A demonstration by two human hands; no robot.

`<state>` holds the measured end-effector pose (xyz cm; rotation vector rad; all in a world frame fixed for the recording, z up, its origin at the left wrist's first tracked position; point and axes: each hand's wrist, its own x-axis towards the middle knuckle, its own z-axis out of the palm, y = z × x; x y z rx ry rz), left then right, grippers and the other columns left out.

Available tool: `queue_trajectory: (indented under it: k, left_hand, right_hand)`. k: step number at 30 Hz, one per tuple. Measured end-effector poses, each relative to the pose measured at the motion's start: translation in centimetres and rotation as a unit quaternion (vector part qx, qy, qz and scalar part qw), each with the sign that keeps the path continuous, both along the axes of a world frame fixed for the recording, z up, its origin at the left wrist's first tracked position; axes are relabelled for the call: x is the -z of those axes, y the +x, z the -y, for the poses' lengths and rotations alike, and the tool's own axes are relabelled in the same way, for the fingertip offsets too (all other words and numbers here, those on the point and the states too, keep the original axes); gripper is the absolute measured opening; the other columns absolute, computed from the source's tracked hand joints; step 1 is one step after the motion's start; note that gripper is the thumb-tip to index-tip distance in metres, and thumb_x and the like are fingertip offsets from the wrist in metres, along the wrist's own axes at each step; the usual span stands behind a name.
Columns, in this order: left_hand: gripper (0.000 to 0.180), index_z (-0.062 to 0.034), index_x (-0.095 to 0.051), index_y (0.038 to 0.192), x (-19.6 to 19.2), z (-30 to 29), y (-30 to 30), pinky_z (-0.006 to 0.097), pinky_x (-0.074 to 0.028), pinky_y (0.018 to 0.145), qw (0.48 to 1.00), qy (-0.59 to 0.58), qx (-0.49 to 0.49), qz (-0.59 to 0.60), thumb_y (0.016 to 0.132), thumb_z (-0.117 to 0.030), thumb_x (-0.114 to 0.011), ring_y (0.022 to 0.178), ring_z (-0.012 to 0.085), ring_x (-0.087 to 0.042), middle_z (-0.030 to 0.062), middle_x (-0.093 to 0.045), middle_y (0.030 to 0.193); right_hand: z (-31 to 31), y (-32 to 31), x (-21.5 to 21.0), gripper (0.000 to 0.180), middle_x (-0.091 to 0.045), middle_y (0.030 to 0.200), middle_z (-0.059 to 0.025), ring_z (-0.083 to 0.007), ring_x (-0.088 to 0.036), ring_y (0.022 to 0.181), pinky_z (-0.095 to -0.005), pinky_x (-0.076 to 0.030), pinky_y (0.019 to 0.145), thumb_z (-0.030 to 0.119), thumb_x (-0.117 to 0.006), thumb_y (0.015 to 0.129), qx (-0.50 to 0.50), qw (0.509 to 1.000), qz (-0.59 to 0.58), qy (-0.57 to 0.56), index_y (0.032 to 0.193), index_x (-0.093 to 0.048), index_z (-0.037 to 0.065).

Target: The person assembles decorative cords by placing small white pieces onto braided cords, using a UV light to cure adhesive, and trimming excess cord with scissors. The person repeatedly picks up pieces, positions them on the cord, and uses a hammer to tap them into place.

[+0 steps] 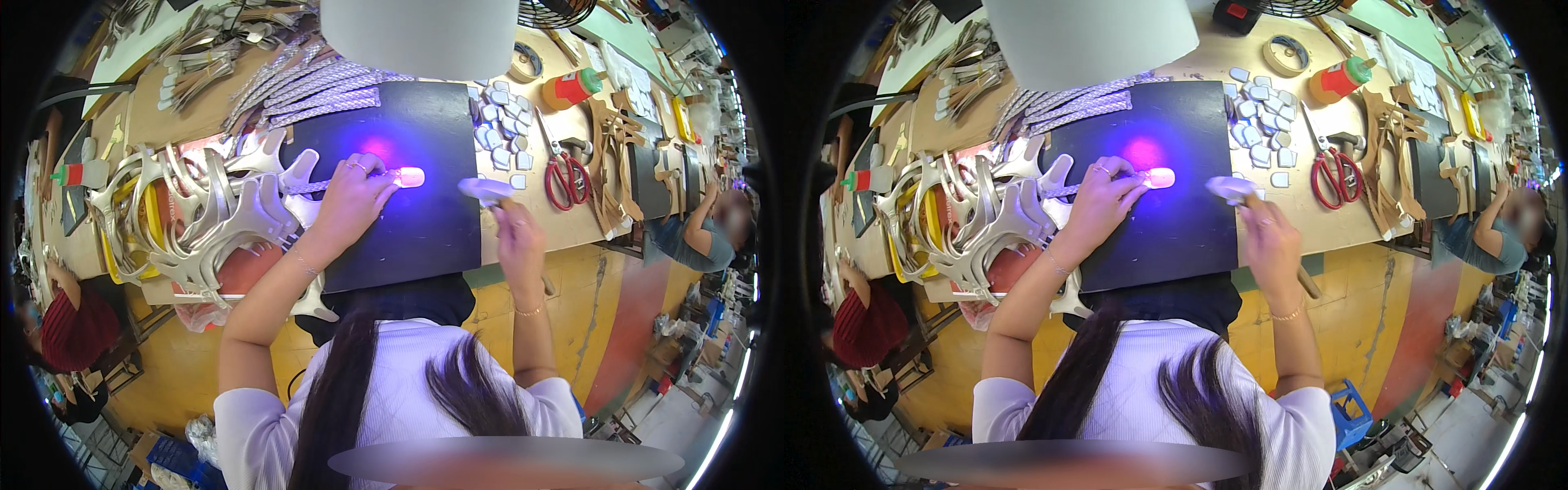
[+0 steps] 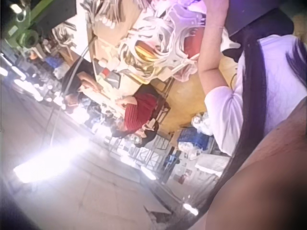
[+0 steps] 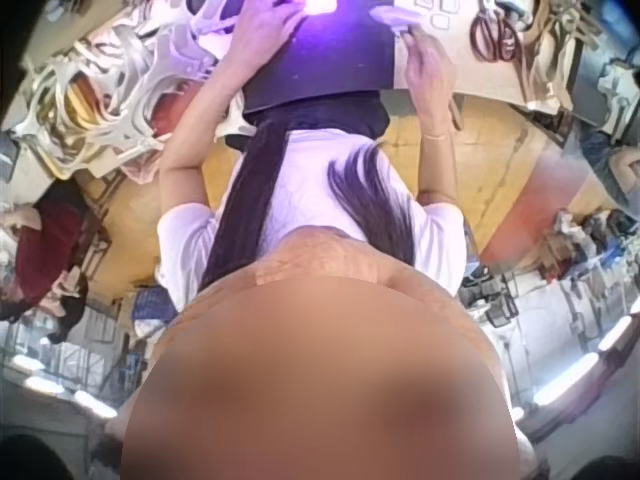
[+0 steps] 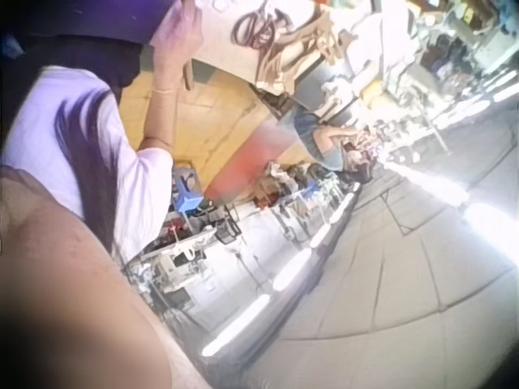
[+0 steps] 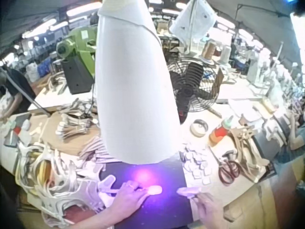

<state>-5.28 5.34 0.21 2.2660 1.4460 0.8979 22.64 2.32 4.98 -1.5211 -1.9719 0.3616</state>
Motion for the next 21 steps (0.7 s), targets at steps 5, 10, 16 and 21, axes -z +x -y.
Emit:
queue_trajectory:
  k: [5,10,16,21]
  left_hand:
    - [0.015,-0.0043,-0.075,0.092,-0.2,0.2,0.2,0.038,-0.046,0.085,1.000,-0.019,-0.008,0.005,0.082,-0.016,-0.076,0.093,0.0253,-0.059,0.0065,-0.060,0.095]
    - [0.016,-0.0023,-0.074,0.090,-0.3,0.2,0.0,0.038,-0.046,0.084,1.000,-0.009,-0.001,-0.021,0.082,-0.016,-0.077,0.094,0.0255,-0.059,0.0070,-0.060,0.095]
    - [0.015,-0.0032,-0.074,0.087,-0.1,0.3,0.2,0.039,-0.046,0.084,1.000,-0.016,-0.007,-0.002,0.082,-0.017,-0.077,0.095,0.0255,-0.058,0.0068,-0.060,0.095]
    - [0.015,-0.0041,-0.074,0.088,0.0,0.0,0.0,0.039,-0.046,0.083,1.000,0.004,0.001,-0.020,0.082,-0.018,-0.077,0.094,0.0253,-0.059,0.0066,-0.060,0.094]
  right_hand:
    - [-2.6,-5.2,-2.0,0.037,-0.064,0.082,-0.0092,-0.0262,-0.061,0.059,-0.0363,-0.048,0.054,0.005,-0.069,0.091,-0.049,0.997,-0.031,0.046,0.128,-0.067,0.010]
    - [-4.4,-7.5,-3.2,0.030,-0.066,0.083,-0.0140,-0.0241,-0.063,0.064,-0.0354,-0.049,0.058,0.005,-0.066,0.094,-0.110,0.988,0.103,-0.023,0.124,-0.067,0.003]
    - [-4.2,-7.7,-3.0,0.035,-0.066,0.082,-0.0130,-0.0264,-0.065,0.066,-0.0375,-0.051,0.061,0.005,-0.065,0.093,-0.098,0.992,0.069,-0.033,0.127,-0.066,0.008]
    - [-3.9,-7.7,-2.9,0.037,-0.061,0.076,-0.0109,-0.0288,-0.063,0.061,-0.0395,-0.051,0.056,0.017,-0.063,0.096,-0.104,0.979,0.158,-0.075,0.132,-0.063,0.014]
